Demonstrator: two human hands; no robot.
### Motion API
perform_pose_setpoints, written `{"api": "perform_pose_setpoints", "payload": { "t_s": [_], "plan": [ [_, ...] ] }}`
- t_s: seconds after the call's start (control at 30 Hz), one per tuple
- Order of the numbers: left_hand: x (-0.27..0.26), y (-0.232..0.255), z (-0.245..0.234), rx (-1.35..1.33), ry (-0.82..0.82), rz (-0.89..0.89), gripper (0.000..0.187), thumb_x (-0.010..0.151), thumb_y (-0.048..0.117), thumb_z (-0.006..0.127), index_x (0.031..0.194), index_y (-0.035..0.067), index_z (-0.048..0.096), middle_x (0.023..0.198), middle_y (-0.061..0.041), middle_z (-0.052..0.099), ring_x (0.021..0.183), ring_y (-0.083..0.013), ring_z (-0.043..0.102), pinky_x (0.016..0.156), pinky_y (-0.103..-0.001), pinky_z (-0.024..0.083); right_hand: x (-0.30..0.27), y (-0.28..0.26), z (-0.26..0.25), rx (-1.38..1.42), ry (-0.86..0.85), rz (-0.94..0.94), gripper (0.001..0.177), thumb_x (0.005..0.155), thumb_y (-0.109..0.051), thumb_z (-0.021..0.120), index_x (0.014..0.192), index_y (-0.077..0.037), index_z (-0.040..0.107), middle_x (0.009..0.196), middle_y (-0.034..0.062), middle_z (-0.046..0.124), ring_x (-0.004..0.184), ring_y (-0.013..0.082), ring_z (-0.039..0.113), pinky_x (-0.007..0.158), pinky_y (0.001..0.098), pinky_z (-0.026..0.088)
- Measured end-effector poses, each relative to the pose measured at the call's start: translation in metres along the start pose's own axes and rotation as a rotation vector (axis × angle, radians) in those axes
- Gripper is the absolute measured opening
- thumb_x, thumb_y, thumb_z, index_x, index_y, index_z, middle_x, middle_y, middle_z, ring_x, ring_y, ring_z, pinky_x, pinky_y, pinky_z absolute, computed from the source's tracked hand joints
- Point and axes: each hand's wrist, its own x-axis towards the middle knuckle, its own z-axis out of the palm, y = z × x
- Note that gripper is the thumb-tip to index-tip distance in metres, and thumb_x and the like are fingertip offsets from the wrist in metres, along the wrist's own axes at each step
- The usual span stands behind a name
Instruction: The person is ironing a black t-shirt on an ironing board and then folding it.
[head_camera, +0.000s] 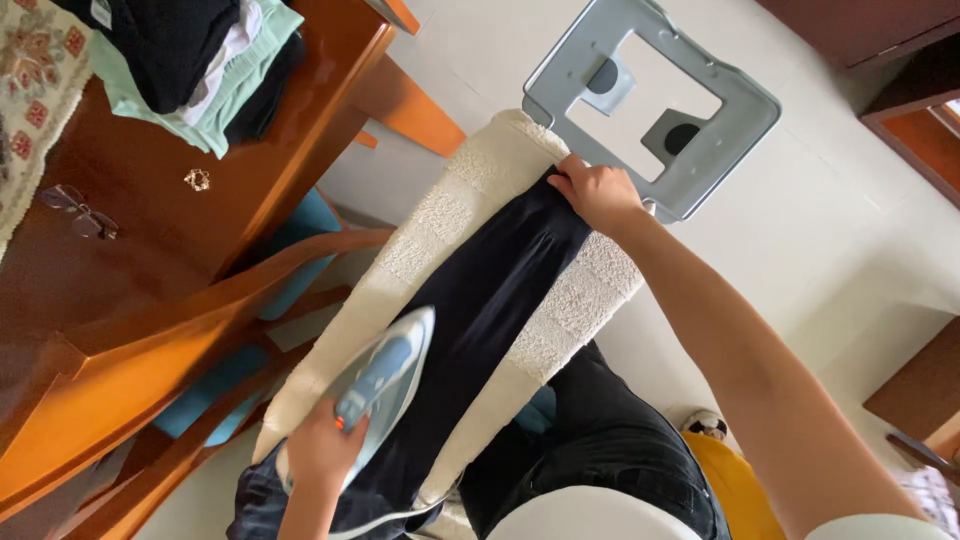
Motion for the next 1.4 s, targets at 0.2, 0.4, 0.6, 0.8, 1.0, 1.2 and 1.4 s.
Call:
{"api": "perform_pose_setpoints", "payload": {
  "t_s": [0.2, 0.4, 0.6, 0.8, 1.0, 1.2, 1.4],
  "plan": [
    [0.053, 0.09, -0.036, 0.019, 0.069, 0.224, 0.043, 0.075, 0.043, 0.081, 0.094, 0.007, 0.068, 0.075, -0.011, 0.073, 0.068, -0.0343, 0.072, 0.063, -0.047, 0.058, -0.001, 0.0, -0.001, -0.153, -0.054, -0.04, 0.029, 0.106, -0.038, 0.06, 0.109, -0.009, 0.061, 0.069, 0.0164, 0.067, 0.064, 0.042, 0.066, 0.062, 0.0519, 0.054],
    [0.069, 0.14, -0.034, 0.053, 0.218, 0.401, 0.038, 0.075, 0.04, 0.082, 0.087, 0.007, 0.067, 0.065, -0.009, 0.07, 0.057, -0.0307, 0.07, 0.054, -0.043, 0.057, 0.003, -0.006, -0.008, -0.064, -0.087, -0.001, 0.029, 0.103, -0.038, 0.061, 0.108, -0.009, 0.062, 0.072, 0.0177, 0.068, 0.067, 0.0418, 0.067, 0.064, 0.052, 0.055],
    [0.079, 0.177, -0.04, 0.117, 0.208, 0.368, 0.038, 0.078, 0.041, 0.081, 0.082, 0.008, 0.064, 0.064, -0.01, 0.07, 0.057, -0.03, 0.071, 0.053, -0.043, 0.057, 0.001, -0.004, -0.005, -0.109, -0.063, -0.043, 0.031, 0.105, -0.039, 0.06, 0.105, -0.008, 0.061, 0.071, 0.0168, 0.066, 0.07, 0.0416, 0.067, 0.065, 0.0516, 0.054],
    [0.094, 0.214, -0.051, 0.054, 0.162, 0.341, 0.035, 0.081, 0.04, 0.078, 0.082, 0.009, 0.063, 0.064, -0.011, 0.071, 0.059, -0.032, 0.072, 0.055, -0.045, 0.058, 0.004, -0.006, -0.008, -0.119, -0.09, -0.06, 0.031, 0.104, -0.04, 0.06, 0.104, -0.008, 0.06, 0.067, 0.0162, 0.065, 0.066, 0.04, 0.066, 0.063, 0.0502, 0.054],
    [0.087, 0.202, -0.054, 0.042, 0.072, 0.325, 0.037, 0.082, 0.04, 0.078, 0.086, 0.007, 0.062, 0.066, -0.011, 0.072, 0.062, -0.0323, 0.073, 0.058, -0.045, 0.058, 0.005, -0.004, -0.011, -0.136, -0.147, -0.047, 0.032, 0.105, -0.041, 0.059, 0.104, -0.009, 0.06, 0.067, 0.0159, 0.064, 0.067, 0.0396, 0.066, 0.063, 0.0503, 0.054],
    [0.054, 0.125, -0.038, 0.058, 0.014, 0.234, 0.037, 0.077, 0.041, 0.079, 0.086, 0.009, 0.063, 0.07, -0.008, 0.074, 0.066, -0.0312, 0.074, 0.061, -0.045, 0.059, 0.005, -0.004, -0.011, -0.091, -0.145, -0.008, 0.032, 0.103, -0.042, 0.061, 0.107, -0.011, 0.064, 0.073, 0.0161, 0.068, 0.073, 0.0404, 0.067, 0.067, 0.0514, 0.054],
    [0.001, 0.041, -0.019, 0.033, 0.026, 0.042, 0.041, 0.074, 0.043, 0.08, 0.095, 0.01, 0.068, 0.073, -0.013, 0.073, 0.07, -0.037, 0.072, 0.063, -0.049, 0.058, -0.001, 0.0, -0.01, -0.028, -0.133, 0.092, 0.039, 0.098, -0.047, 0.066, 0.115, -0.011, 0.066, 0.079, 0.0151, 0.071, 0.078, 0.037, 0.07, 0.072, 0.048, 0.056]
  ]
}}
